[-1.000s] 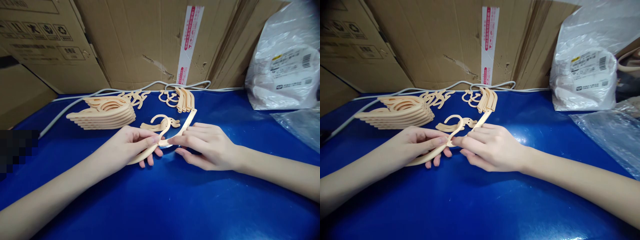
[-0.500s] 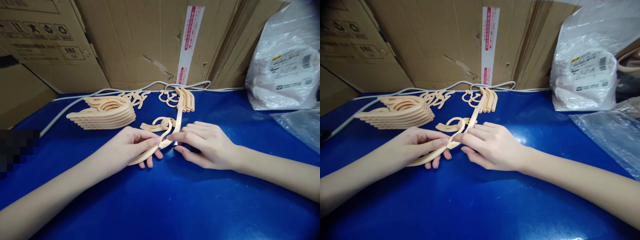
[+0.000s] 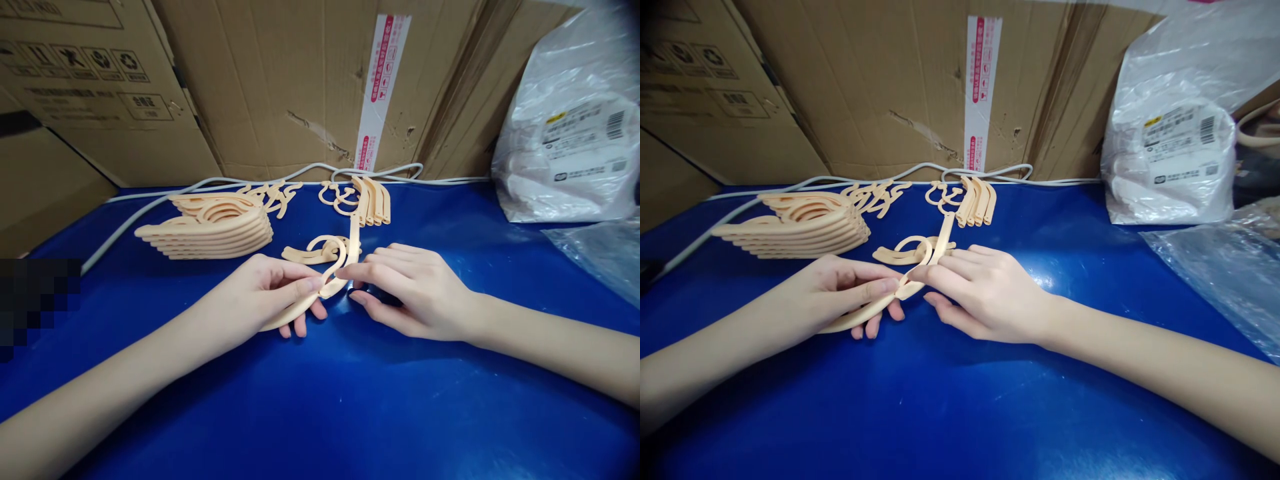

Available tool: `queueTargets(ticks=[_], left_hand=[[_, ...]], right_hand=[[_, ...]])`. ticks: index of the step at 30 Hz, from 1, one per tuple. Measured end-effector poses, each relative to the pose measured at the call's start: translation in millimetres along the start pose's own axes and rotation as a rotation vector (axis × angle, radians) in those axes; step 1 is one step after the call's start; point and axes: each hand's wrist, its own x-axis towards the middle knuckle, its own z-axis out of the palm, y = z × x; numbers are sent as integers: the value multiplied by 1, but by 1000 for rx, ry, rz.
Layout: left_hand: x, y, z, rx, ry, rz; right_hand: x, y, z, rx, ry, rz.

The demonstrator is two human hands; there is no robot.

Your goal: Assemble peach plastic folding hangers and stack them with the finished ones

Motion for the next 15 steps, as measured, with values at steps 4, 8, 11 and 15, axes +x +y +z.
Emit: queueTargets(ticks=[4, 8, 11, 15], left_hand=[[0, 0, 0, 11, 0, 6], [0, -1, 0, 24, 0, 11], [0, -1, 1, 36, 13, 15], [-3, -1, 2, 109, 0, 50]], right_hand=[[0, -1, 0, -19, 7, 14], [1, -1, 1, -29, -3, 14], [2, 0, 1, -20, -23, 9], [2, 1, 1, -5, -27, 2]])
